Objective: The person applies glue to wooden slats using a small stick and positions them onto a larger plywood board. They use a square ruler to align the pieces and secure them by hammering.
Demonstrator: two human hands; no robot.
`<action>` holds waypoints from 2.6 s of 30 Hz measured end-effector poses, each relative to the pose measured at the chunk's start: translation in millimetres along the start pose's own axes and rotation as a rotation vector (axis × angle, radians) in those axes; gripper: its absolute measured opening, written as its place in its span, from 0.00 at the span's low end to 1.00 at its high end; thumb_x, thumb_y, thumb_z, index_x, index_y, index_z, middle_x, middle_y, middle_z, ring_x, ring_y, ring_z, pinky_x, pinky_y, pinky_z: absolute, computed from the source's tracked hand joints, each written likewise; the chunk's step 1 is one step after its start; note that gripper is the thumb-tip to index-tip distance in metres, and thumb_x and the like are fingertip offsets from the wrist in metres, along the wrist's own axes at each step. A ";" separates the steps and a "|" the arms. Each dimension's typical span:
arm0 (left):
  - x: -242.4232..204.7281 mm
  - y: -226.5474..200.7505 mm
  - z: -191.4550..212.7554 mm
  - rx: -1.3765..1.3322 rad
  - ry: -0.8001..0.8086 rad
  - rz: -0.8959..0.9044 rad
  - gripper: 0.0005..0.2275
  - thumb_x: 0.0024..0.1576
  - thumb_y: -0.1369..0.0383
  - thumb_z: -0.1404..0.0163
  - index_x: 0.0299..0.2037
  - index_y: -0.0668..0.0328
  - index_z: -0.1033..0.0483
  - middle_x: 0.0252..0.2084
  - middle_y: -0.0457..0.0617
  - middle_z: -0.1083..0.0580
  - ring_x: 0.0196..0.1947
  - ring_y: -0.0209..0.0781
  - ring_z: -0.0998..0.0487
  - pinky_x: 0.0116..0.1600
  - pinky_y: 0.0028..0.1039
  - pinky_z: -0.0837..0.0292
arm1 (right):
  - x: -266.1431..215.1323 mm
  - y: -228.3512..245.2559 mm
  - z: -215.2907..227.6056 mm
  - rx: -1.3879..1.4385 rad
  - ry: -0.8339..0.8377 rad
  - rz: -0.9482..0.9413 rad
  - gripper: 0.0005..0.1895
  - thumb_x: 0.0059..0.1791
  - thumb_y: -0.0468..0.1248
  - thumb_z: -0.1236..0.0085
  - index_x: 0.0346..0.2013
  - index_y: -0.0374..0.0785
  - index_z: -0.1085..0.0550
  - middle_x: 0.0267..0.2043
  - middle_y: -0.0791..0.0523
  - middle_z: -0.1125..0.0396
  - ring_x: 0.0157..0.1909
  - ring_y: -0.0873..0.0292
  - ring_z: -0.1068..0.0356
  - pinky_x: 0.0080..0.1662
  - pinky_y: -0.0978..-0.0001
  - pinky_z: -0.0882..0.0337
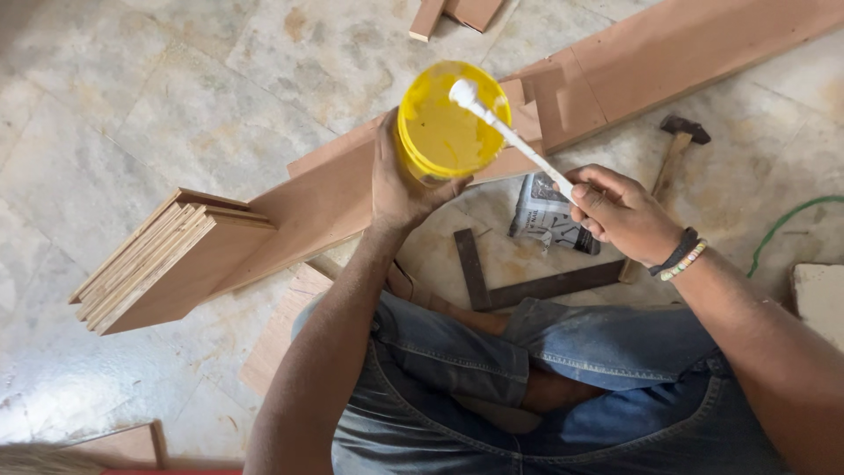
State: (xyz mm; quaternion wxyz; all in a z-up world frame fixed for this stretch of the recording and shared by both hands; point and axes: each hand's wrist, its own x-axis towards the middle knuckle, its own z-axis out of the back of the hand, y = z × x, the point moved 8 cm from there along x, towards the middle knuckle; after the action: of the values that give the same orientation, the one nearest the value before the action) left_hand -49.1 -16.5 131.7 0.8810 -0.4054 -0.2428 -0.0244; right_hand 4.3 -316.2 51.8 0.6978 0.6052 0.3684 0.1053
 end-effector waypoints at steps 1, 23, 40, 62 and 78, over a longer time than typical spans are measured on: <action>2.4 6.0 6.3 0.003 -0.042 -0.009 0.52 0.47 0.52 0.27 0.72 0.67 0.51 0.68 0.63 0.36 0.70 0.55 0.31 0.73 0.42 0.30 | 3.4 -1.2 0.9 0.006 0.004 0.032 0.14 0.60 0.41 0.54 0.54 0.35 0.28 0.33 0.57 0.34 0.29 0.68 0.40 0.30 0.75 0.38; -92.4 203.9 81.7 0.186 -0.611 1.153 0.47 0.37 0.54 0.32 0.63 0.71 0.46 0.60 0.69 0.33 0.61 0.62 0.30 0.65 0.42 0.33 | 37.1 6.0 -43.7 -0.715 -0.206 0.251 0.15 0.54 0.41 0.45 0.51 0.36 0.26 0.45 0.48 0.26 0.46 0.52 0.25 0.48 0.59 0.27; -72.9 171.0 20.2 0.293 0.290 1.152 0.20 0.47 0.60 0.39 0.48 0.60 0.18 0.51 0.56 0.21 0.54 0.50 0.20 0.58 0.37 0.25 | 32.9 -18.1 -9.1 -0.819 -0.287 0.189 0.16 0.53 0.42 0.43 0.52 0.38 0.24 0.48 0.49 0.25 0.50 0.50 0.25 0.50 0.59 0.28; -46.5 144.5 -8.6 0.303 0.430 0.801 0.22 0.48 0.70 0.38 0.54 0.46 0.24 0.49 0.41 0.19 0.54 0.41 0.21 0.56 0.36 0.26 | 6.4 -41.9 90.8 -0.689 -0.408 -0.034 0.11 0.50 0.36 0.36 0.47 0.38 0.18 0.38 0.54 0.25 0.40 0.63 0.29 0.44 0.70 0.30; -41.5 141.8 -9.1 0.378 0.433 0.825 0.17 0.53 0.74 0.45 0.54 0.53 0.25 0.53 0.55 0.23 0.56 0.55 0.23 0.58 0.43 0.27 | 23.4 -42.4 91.2 -0.269 -0.318 0.012 0.13 0.53 0.34 0.41 0.52 0.34 0.23 0.44 0.56 0.25 0.38 0.68 0.31 0.39 0.76 0.33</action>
State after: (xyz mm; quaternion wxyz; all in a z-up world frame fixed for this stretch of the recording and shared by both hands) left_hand -47.9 65.6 8.5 0.9055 -0.2864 0.1261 0.2867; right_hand 66.7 -382.7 3.3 0.8209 0.5179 0.2327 0.0608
